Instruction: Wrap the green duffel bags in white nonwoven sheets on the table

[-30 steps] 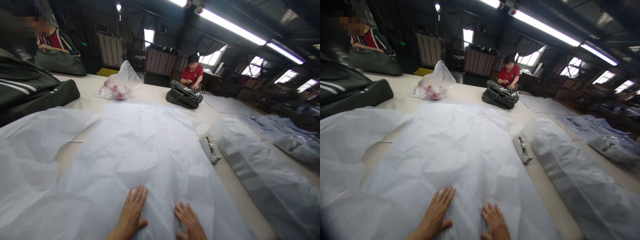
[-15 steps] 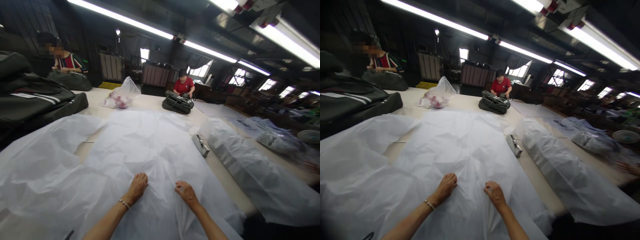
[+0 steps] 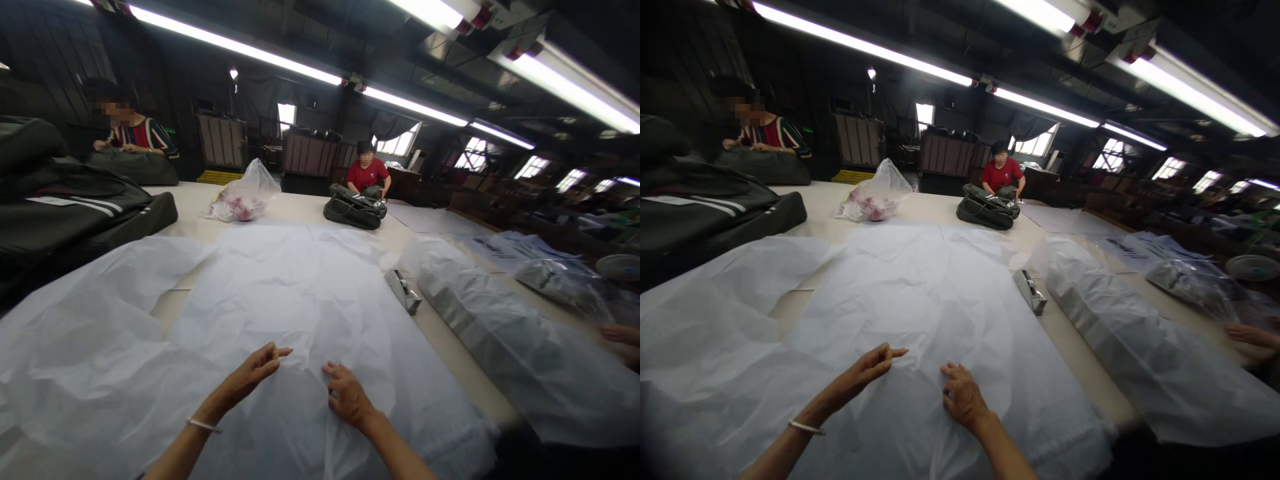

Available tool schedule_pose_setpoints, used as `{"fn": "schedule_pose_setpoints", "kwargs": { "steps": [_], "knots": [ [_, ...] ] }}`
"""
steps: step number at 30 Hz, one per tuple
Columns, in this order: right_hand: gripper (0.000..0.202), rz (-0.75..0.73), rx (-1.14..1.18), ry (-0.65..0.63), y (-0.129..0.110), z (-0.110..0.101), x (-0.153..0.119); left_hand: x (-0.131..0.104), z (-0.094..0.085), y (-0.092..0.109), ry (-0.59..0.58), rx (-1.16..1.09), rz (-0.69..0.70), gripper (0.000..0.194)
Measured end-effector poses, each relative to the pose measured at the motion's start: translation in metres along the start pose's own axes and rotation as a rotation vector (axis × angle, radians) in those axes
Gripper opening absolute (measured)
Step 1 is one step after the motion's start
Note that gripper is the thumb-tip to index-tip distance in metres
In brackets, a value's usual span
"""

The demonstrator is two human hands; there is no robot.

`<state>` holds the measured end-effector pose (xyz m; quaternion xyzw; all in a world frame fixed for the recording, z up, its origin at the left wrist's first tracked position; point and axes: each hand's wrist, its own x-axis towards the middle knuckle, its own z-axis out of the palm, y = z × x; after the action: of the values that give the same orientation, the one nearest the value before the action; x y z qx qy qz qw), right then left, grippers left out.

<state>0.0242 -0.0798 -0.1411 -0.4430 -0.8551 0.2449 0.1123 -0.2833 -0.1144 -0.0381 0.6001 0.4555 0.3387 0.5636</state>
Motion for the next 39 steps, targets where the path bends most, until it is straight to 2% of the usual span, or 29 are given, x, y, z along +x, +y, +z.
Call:
{"fn": "schedule_pose_setpoints", "kwargs": {
  "steps": [6,10,12,14,16,17,18,20,23,26,31,33,36,39],
  "knots": [
    [0.014,0.015,0.085,0.006,0.01,-0.007,-0.004,-0.001,-0.027,-0.009,-0.015,-0.321,-0.086,0.038],
    [0.013,0.015,0.176,0.008,0.009,-0.015,-0.004,0.005,-0.031,-0.013,-0.057,-0.375,-0.133,0.037],
    [0.019,0.017,0.23,0.104,0.011,-0.023,0.004,0.009,-0.03,-0.014,-0.028,-0.352,-0.133,0.037],
    [0.026,0.033,0.229,0.294,0.017,-0.033,0.019,0.01,-0.03,-0.016,0.017,-0.347,-0.121,0.037],
    [0.035,0.056,0.138,0.464,0.025,-0.04,0.037,0.009,-0.032,-0.018,0.069,-0.392,-0.123,0.036],
    [0.04,0.072,0.074,0.499,0.029,-0.04,0.046,0.008,-0.033,-0.019,0.1,-0.426,-0.128,0.036],
    [0.045,0.092,0.011,0.492,0.033,-0.037,0.054,0.006,-0.034,-0.02,0.133,-0.462,-0.134,0.036],
    [0.053,0.115,-0.088,0.372,0.038,-0.022,0.065,0.004,-0.034,-0.02,0.173,-0.523,-0.155,0.036],
    [0.057,0.093,-0.164,0.159,0.038,0.011,0.069,0.007,-0.026,-0.02,0.072,-0.521,-0.2,0.038],
    [0.058,0.087,-0.212,0.106,0.035,0.033,0.065,0.02,-0.008,-0.024,-0.091,-0.302,-0.232,0.038],
    [0.057,0.071,-0.246,0.085,0.038,0.034,0.064,0.053,0.022,-0.027,-0.32,0.292,-0.291,0.029],
    [0.056,0.068,-0.26,0.111,0.04,0.033,0.064,0.071,0.029,-0.024,-0.292,0.583,-0.268,0.025],
    [0.057,0.051,-0.285,0.156,0.042,0.037,0.063,0.11,0.037,-0.021,-0.133,0.89,-0.187,0.027],
    [0.058,0.035,-0.316,0.175,0.042,0.041,0.063,0.155,0.043,-0.035,0.013,1.051,0.048,0.04]
  ]
}}
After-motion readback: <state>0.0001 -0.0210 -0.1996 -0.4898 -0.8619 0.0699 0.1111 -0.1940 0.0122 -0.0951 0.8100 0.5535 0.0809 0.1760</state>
